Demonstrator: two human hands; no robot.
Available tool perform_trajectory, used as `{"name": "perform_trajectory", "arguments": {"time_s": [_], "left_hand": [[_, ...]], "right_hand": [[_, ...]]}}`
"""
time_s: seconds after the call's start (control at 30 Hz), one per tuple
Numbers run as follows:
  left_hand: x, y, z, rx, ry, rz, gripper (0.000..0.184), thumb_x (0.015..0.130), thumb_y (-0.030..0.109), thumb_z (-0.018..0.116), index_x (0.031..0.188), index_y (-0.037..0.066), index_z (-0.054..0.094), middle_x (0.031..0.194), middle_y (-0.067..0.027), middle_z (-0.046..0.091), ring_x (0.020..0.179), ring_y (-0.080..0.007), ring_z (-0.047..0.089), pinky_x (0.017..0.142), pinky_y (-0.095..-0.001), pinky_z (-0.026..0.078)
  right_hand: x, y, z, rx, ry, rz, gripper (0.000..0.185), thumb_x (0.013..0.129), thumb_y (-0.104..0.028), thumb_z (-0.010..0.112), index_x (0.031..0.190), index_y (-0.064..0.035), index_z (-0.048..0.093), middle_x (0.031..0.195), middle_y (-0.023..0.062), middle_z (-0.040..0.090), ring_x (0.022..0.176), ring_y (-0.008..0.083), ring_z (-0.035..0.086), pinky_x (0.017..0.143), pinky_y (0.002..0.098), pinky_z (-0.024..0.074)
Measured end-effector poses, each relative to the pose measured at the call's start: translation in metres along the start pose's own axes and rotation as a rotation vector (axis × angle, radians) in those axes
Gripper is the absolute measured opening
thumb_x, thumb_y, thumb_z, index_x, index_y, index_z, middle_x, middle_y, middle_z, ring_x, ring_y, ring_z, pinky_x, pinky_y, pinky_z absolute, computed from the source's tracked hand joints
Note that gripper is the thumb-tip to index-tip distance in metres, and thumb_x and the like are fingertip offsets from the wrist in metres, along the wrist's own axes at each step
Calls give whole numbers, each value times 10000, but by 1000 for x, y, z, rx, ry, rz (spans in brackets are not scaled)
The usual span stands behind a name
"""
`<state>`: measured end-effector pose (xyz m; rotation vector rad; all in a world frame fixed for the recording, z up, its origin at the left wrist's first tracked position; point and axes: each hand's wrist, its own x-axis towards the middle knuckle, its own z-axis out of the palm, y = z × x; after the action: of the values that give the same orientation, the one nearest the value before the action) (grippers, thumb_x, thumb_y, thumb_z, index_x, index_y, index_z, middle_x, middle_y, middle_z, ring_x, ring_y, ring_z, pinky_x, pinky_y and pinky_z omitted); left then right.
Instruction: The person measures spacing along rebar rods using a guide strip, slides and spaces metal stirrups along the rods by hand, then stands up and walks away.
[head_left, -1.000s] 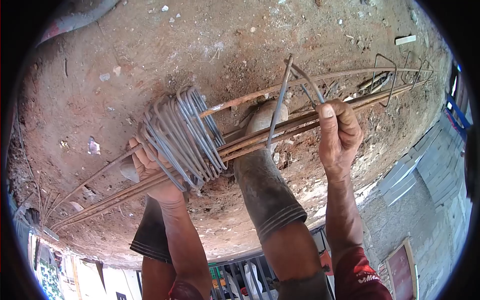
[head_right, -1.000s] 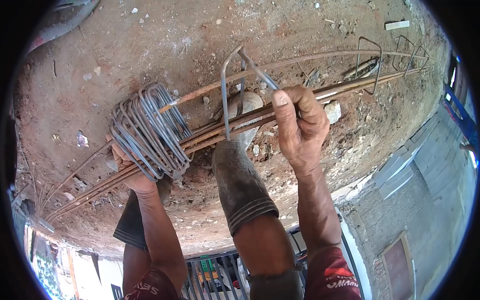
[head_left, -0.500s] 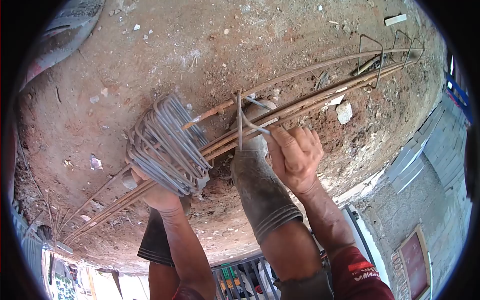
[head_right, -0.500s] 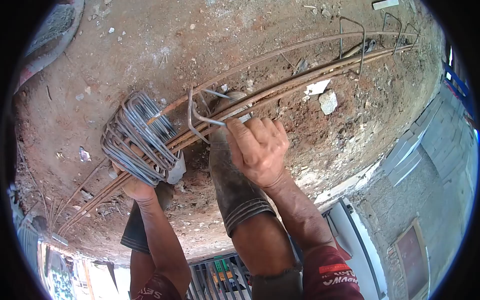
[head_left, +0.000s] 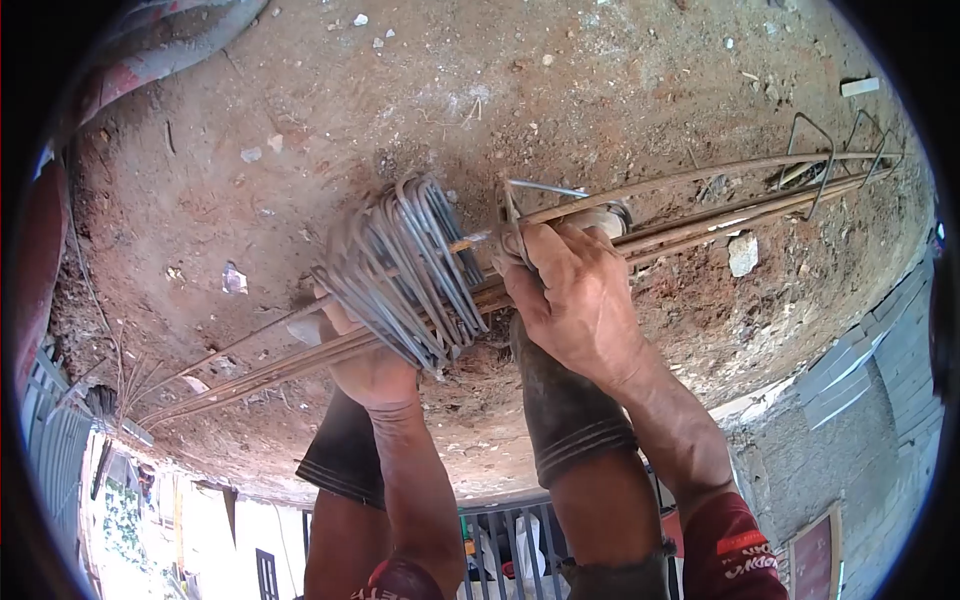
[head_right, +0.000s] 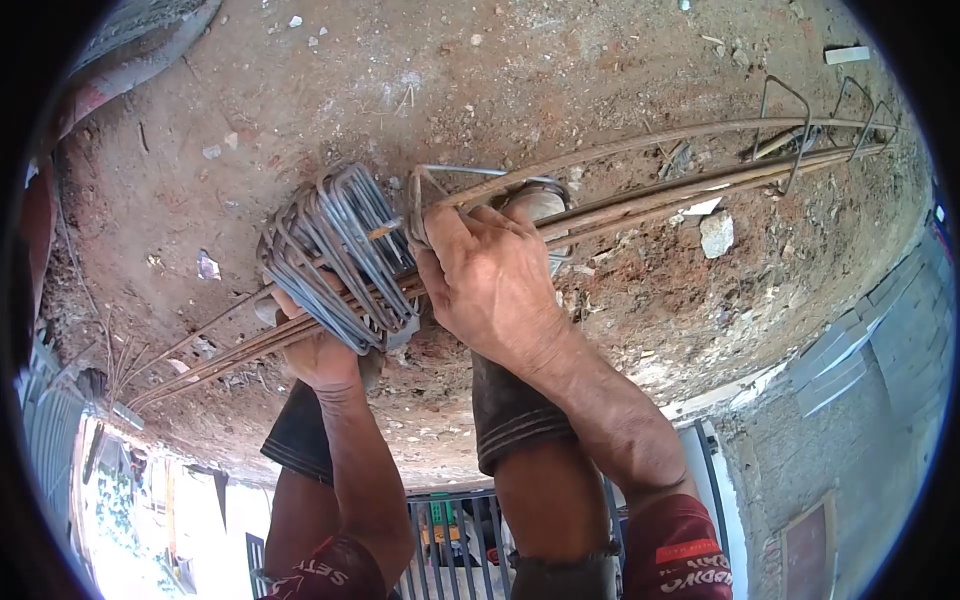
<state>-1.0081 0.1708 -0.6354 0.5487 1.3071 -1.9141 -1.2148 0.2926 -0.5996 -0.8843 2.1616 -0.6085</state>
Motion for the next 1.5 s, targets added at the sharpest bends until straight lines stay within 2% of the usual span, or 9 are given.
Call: {"name": "perform_trajectory", "arguments": {"time_s": [0.07, 0.27, 0.33, 0.57, 1.07, 1.23, 1.4, 1.47, 1.5], "left_hand": [[3, -8, -5, 846, 47, 321, 618, 973, 514, 305, 1418, 87, 349, 1461, -116, 365, 1354, -283, 326, 1102, -501, 252], [0, -14, -13, 1049, 9, 534, 819, 844, 662, 477, 1297, -20, 448, 1285, -159, 546, 1174, -309, 536, 1012, -541, 414], [-1, -8, -10, 913, 14, 421, 708, 854, 479, 620, 1332, -4, 422, 1325, -182, 498, 1184, -306, 510, 1030, -497, 398], [-13, -48, 12, 1167, 339, 353, 383, 978, 196, 480, 1301, -6, 439, 1282, -179, 527, 1205, -298, 496, 1016, -531, 391], [-23, -72, 21, 1351, 799, 674, 375, 988, 183, 455, 1301, -21, 420, 1286, -176, 521, 1212, -308, 483, 1033, -496, 377], [-52, -135, 16, 2344, 470, 915, 429, 970, 230, 504, 1295, -41, 433, 1174, -170, 589, 1136, -295, 541, 1027, -436, 398], [41, -155, 0, 3040, -188, 597, 349, 942, 255, 553, 1156, -18, 591, 1134, -124, 625, 1036, -241, 557, 946, -400, 393], [55, -170, -4, 3863, -737, 492, 266, 859, 240, 639, 1054, 61, 663, 1023, -47, 652, 982, -219, 535, 895, -445, 336], [57, -166, -4, 3876, -751, 476, 266, 859, 240, 639, 1054, 61, 663, 1023, -47, 652, 982, -219, 535, 895, -445, 336]], "right_hand": [[2, -7, 4, 124, 38, -38, 285, 780, -41, 678, 1035, -11, 555, 814, 154, 640, 722, 350, 622, 626, 430, 472], [-5, -14, 6, 222, 65, -29, 166, 822, -117, 644, 921, -23, 552, 786, 132, 613, 710, 299, 619, 592, 413, 492], [-6, -11, 8, 251, 89, -60, 166, 831, -116, 641, 935, -23, 551, 801, 129, 584, 709, 305, 594, 591, 410, 494], [-6, -13, -7, 132, 96, -132, 248, 713, -71, 686, 953, -42, 629, 829, 85, 511, 796, 265, 535, 644, 379, 478], [-20, -1, -4, -20, 7, -173, 324, 741, -147, 563, 1023, 6, 609, 929, 105, 507, 878, 244, 517, 740, 365, 448], [-25, 2, -8, 11, -20, -106, 398, 737, -140, 571, 1105, 11, 584, 998, 109, 519, 893, 246, 505, 751, 367, 438], [-32, 17, -12, 164, 59, -71, 459, 701, -80, 606, 1149, 12, 569, 1054, 118, 541, 893, 271, 516, 754, 381, 456], [-34, 24, -17, 248, 152, -32, 474, 652, -12, 635, 1123, 10, 587, 1021, 119, 563, 872, 289, 536, 746, 382, 468], [-38, 26, -13, 225, 183, -18, 401, 688, -91, 607, 1078, 1, 612, 938, 98, 525, 851, 257, 516, 767, 381, 455]]}}
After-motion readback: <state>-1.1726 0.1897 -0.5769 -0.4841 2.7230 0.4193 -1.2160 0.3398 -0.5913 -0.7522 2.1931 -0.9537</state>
